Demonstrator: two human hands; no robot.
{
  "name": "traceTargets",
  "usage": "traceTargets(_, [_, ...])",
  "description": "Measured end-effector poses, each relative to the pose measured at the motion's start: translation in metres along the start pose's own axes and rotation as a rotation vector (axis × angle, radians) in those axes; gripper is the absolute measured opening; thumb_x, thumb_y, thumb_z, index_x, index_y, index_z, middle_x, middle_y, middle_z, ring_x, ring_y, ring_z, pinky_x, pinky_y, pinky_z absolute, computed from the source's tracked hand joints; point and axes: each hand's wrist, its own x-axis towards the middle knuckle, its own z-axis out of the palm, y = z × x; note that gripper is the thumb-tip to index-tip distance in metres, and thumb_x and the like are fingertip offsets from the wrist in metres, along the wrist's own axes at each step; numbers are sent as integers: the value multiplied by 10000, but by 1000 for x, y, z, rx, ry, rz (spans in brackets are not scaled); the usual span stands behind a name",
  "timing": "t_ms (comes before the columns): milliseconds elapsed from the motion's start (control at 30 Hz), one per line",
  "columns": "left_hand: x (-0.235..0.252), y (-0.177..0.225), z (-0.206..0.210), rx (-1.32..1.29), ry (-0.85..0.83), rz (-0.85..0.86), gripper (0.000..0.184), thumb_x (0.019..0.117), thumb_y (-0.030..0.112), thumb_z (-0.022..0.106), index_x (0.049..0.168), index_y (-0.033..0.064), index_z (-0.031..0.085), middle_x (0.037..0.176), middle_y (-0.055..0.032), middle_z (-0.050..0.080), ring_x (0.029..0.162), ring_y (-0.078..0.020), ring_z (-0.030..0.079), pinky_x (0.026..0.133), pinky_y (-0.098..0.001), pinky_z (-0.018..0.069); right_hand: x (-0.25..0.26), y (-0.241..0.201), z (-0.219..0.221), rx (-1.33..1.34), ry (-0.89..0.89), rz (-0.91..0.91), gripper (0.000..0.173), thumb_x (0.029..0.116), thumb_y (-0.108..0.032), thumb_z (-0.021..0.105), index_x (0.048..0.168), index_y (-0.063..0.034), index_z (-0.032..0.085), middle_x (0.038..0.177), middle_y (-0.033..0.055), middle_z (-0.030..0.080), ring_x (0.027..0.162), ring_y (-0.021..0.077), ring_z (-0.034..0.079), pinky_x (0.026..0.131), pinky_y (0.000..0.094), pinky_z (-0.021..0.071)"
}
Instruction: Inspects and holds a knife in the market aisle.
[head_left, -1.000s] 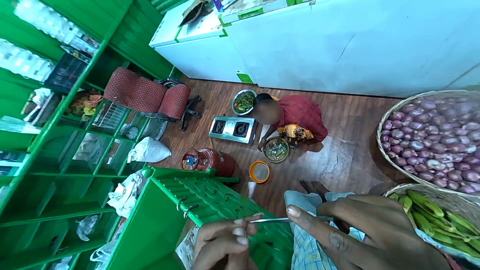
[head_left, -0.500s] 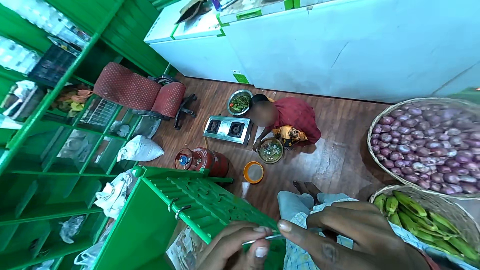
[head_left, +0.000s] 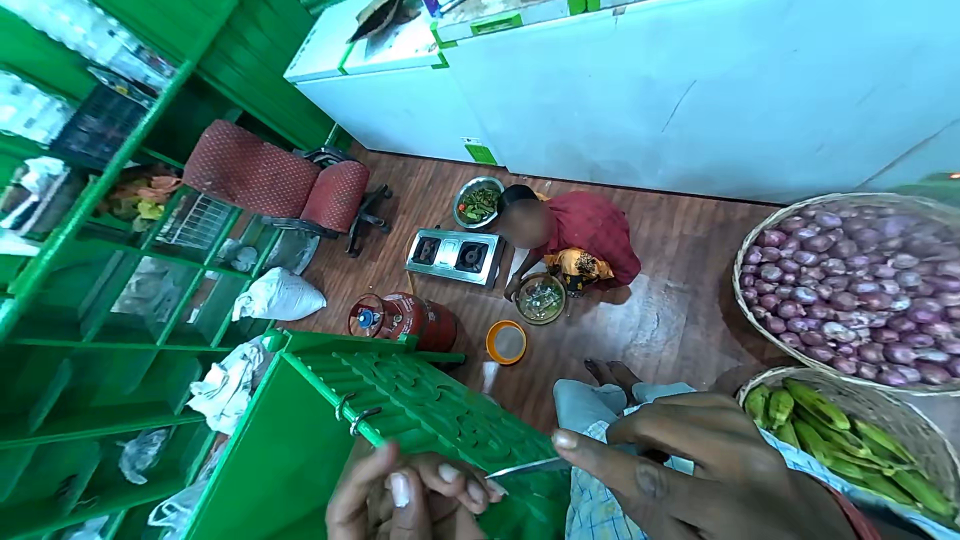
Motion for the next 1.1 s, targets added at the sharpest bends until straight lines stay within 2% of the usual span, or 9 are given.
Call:
traceTargets(100, [-3, -5, -1, -72, 31, 79, 116, 1044, 71, 532, 1043, 36, 642, 776, -89, 656, 668, -188, 692, 600, -296, 607, -2, 0, 0, 20, 6, 8, 419, 1014, -214, 591, 1418, -318, 627, 778, -6, 656, 584, 86, 553, 486, 240, 411])
traceTargets(167, [-2, -4, -1, -60, 60, 100, 120, 1041, 47, 527, 1033, 30, 645, 842, -87, 648, 698, -178, 697, 592, -272, 612, -3, 0, 1, 36, 7, 2, 418, 1015, -206, 587, 1419, -305, 627, 785, 0, 660, 589, 88, 558, 492, 239, 417])
traceTargets(267, [-1, -4, -1, -26, 46, 49, 70, 1022, 51, 596, 1026, 53, 666, 1014, -114, 701, 713, -150, 718, 579, -239, 614, -5, 2, 1, 48, 8, -6, 416, 1019, -206, 584, 1424, -289, 623, 795, 7, 666, 592, 91, 563, 496, 238, 429])
traceTargets(333, [-1, -6, 5, 24, 78, -13, 48, 1001, 61, 644, 998, 69, 597, 993, -120, 716, 643, -142, 711, 537, -239, 611, -5, 2, 1, 53, 15, -1, 401, 1021, -209, 587, 1415, -274, 629, 805, -1, 660, 603, 83, 566, 503, 232, 436])
traceTargets(400, [-2, -8, 11, 66, 81, -63, 145, 987, 74, 670, 1043, 94, 538, 956, -108, 721, 622, -146, 707, 534, -245, 610, -4, 2, -1, 58, 28, 36, 373, 1026, -214, 587, 1392, -240, 653, 826, -8, 682, 641, 72, 600, 534, 223, 468])
traceTargets(567, [-2, -12, 14, 153, 16, -110, 198, 978, 45, 674, 1138, 101, 571, 963, -92, 736, 722, -178, 748, 626, -292, 654, -2, 2, 2, 86, 77, 162, 309, 1028, -226, 609, 1305, -143, 716, 874, -7, 735, 700, 25, 642, 581, 178, 513])
traceTargets(767, [-3, -14, 15, 187, -75, -138, 227, 938, 45, 731, 1140, 104, 646, 1017, -93, 735, 867, -204, 754, 809, -362, 660, -1, 4, 6, 82, 91, 200, 315, 1014, -242, 641, 1298, -130, 722, 919, -7, 742, 729, 16, 647, 596, 170, 523])
traceTargets(933, [-4, -14, 15, 177, -100, -118, 205, 950, 60, 720, 1140, 109, 661, 1043, -76, 727, 935, -188, 743, 868, -350, 642, 0, 4, 7, 92, 89, 177, 304, 1014, -241, 646, 1293, -146, 723, 934, -8, 743, 757, 19, 658, 617, 169, 527])
traceTargets(1100, [-3, -11, 14, -3, -111, -174, 186, 973, 61, 685, 1157, 81, 672, 1054, -104, 726, 961, -213, 742, 890, -371, 632, 0, 5, 5, 79, 133, 175, 275, 1001, -223, 667, 1256, -153, 744, 929, -9, 748, 758, 23, 669, 621, 166, 539])
